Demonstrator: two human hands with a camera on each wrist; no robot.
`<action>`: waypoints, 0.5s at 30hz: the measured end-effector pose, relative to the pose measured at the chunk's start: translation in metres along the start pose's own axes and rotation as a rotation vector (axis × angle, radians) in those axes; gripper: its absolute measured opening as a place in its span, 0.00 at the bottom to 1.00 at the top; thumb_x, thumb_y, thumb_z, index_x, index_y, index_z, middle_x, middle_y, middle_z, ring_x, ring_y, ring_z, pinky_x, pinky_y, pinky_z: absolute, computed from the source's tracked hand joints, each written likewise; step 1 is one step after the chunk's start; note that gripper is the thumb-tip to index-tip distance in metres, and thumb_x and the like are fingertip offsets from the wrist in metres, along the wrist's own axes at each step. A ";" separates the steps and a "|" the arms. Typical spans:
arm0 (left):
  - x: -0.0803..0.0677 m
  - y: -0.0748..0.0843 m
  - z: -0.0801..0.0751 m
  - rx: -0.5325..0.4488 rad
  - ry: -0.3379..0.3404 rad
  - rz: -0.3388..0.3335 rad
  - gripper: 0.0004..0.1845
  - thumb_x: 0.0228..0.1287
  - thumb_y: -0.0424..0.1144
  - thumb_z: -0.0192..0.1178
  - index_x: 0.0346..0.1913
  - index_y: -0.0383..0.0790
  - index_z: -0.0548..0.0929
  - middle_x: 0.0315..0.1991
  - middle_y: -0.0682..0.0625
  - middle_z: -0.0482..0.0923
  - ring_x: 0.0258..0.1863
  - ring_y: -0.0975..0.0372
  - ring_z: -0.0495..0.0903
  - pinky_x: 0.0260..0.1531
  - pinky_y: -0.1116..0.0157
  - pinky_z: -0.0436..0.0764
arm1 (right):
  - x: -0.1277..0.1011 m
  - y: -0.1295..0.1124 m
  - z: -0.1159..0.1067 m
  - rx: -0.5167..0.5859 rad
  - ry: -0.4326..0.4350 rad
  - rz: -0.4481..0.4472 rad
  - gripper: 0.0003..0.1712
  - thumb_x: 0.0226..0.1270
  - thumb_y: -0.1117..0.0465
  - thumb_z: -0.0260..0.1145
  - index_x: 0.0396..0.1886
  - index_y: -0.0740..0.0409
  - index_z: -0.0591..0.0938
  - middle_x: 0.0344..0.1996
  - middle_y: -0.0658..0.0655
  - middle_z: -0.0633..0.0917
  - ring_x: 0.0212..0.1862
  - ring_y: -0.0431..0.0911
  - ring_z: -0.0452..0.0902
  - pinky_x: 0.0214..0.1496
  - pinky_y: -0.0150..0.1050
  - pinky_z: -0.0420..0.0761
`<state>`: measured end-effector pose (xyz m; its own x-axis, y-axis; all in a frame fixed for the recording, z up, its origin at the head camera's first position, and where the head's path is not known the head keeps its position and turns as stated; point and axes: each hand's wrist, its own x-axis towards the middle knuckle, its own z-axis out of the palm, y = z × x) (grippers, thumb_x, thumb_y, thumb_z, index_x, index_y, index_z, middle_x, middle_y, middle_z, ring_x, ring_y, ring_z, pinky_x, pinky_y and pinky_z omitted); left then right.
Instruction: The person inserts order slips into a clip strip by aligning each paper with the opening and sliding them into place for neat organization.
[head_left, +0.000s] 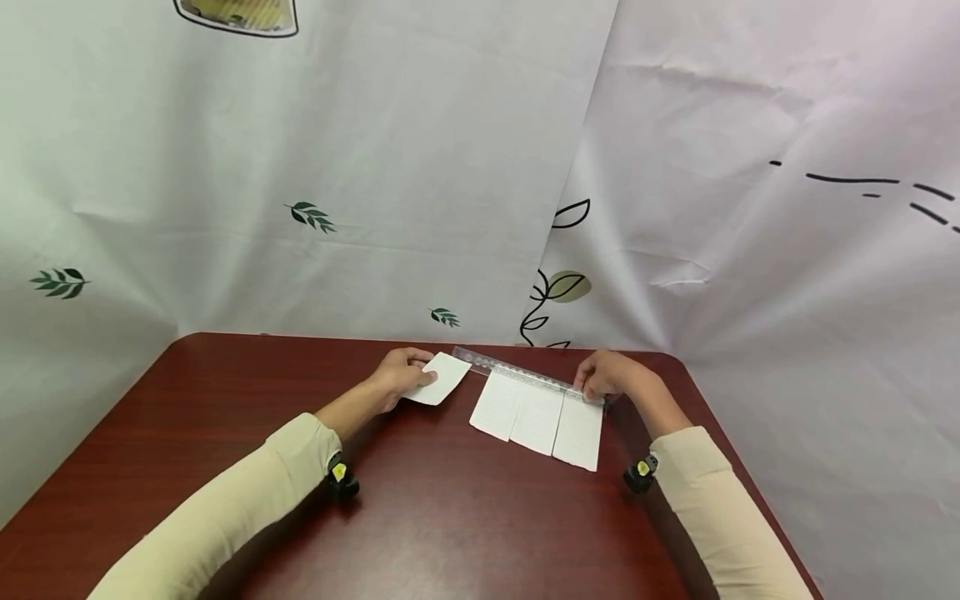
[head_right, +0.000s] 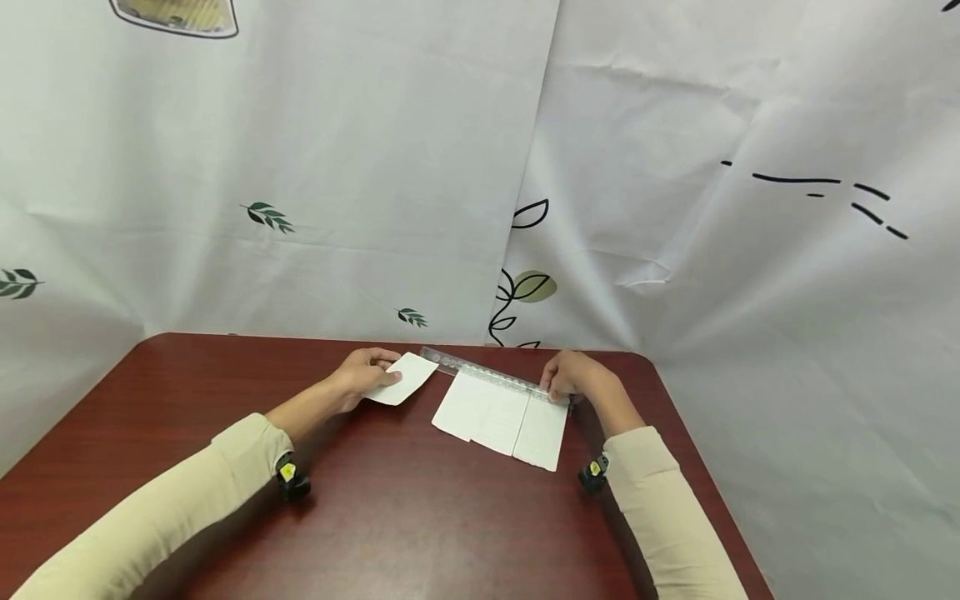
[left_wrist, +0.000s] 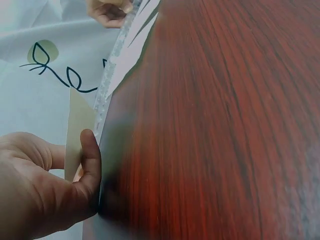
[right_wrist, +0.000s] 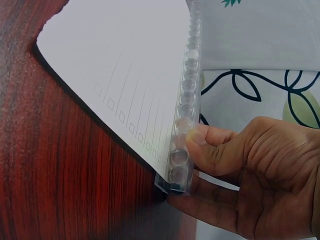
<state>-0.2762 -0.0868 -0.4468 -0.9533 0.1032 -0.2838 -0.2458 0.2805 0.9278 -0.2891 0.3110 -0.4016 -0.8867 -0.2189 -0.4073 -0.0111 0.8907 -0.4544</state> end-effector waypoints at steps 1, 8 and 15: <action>0.000 0.000 0.001 0.010 0.006 -0.002 0.25 0.79 0.28 0.67 0.74 0.28 0.78 0.61 0.36 0.80 0.46 0.58 0.83 0.41 0.70 0.84 | 0.000 0.000 0.000 0.001 0.000 0.000 0.10 0.70 0.74 0.71 0.42 0.58 0.92 0.35 0.53 0.89 0.35 0.45 0.78 0.39 0.40 0.85; 0.004 0.001 0.009 0.072 0.037 0.002 0.23 0.78 0.28 0.69 0.72 0.27 0.81 0.63 0.34 0.81 0.51 0.55 0.82 0.44 0.69 0.84 | 0.002 -0.001 0.001 -0.002 0.005 0.009 0.09 0.70 0.73 0.71 0.42 0.57 0.92 0.34 0.53 0.88 0.35 0.45 0.78 0.40 0.41 0.86; 0.004 0.003 0.010 0.107 0.040 -0.006 0.23 0.80 0.31 0.69 0.72 0.29 0.81 0.66 0.32 0.81 0.55 0.52 0.84 0.50 0.65 0.85 | 0.000 -0.002 0.000 -0.009 -0.002 0.005 0.10 0.70 0.74 0.70 0.43 0.58 0.92 0.35 0.53 0.89 0.35 0.45 0.78 0.39 0.40 0.85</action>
<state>-0.2791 -0.0760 -0.4474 -0.9587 0.0639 -0.2770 -0.2329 0.3819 0.8943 -0.2893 0.3094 -0.4011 -0.8859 -0.2148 -0.4111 -0.0105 0.8954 -0.4451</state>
